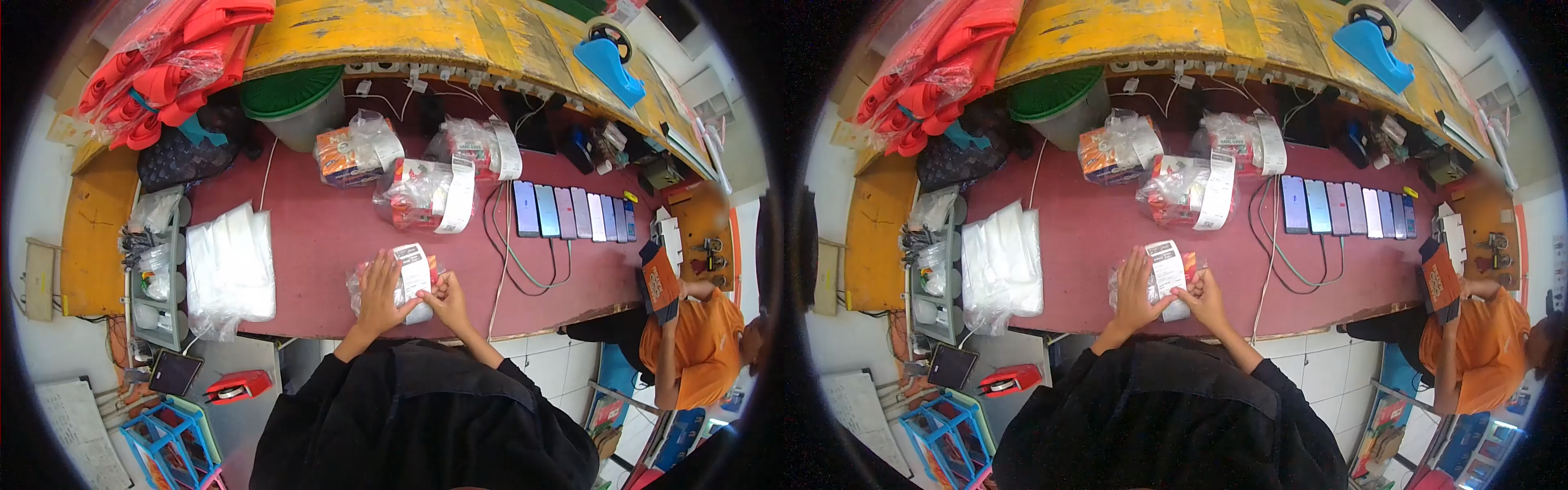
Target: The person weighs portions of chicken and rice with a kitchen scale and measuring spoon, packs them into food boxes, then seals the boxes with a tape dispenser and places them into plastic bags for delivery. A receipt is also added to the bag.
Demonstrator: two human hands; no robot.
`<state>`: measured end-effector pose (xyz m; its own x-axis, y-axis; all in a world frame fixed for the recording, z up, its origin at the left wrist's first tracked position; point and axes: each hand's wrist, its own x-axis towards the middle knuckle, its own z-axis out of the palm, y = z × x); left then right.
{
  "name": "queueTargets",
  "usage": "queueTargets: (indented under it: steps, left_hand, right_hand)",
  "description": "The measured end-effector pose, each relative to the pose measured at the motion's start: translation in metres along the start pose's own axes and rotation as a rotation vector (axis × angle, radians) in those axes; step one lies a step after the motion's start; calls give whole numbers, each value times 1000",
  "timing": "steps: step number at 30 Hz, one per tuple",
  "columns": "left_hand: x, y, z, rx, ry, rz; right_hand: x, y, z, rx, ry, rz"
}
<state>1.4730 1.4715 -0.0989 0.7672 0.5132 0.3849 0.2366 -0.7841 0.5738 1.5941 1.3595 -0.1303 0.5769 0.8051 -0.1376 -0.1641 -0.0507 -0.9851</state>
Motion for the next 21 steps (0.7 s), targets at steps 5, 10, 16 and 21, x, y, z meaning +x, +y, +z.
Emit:
queueTargets:
  steps: [5,10,16,21]
  left_hand:
    - [0,-1,6,71,30,63]
    - [4,2,1,53,-1,46]
    - [6,6,3,42,33,53]
    - [2,-3,8,49,41,65]
  right_hand:
    - [4,-8,-12,-406,-7,-77]
    - [85,-155,-104,-573,574,-879]
    - [198,-365,-245,-1162,804,-973]
    - [231,-423,-280,-894,237,-304]
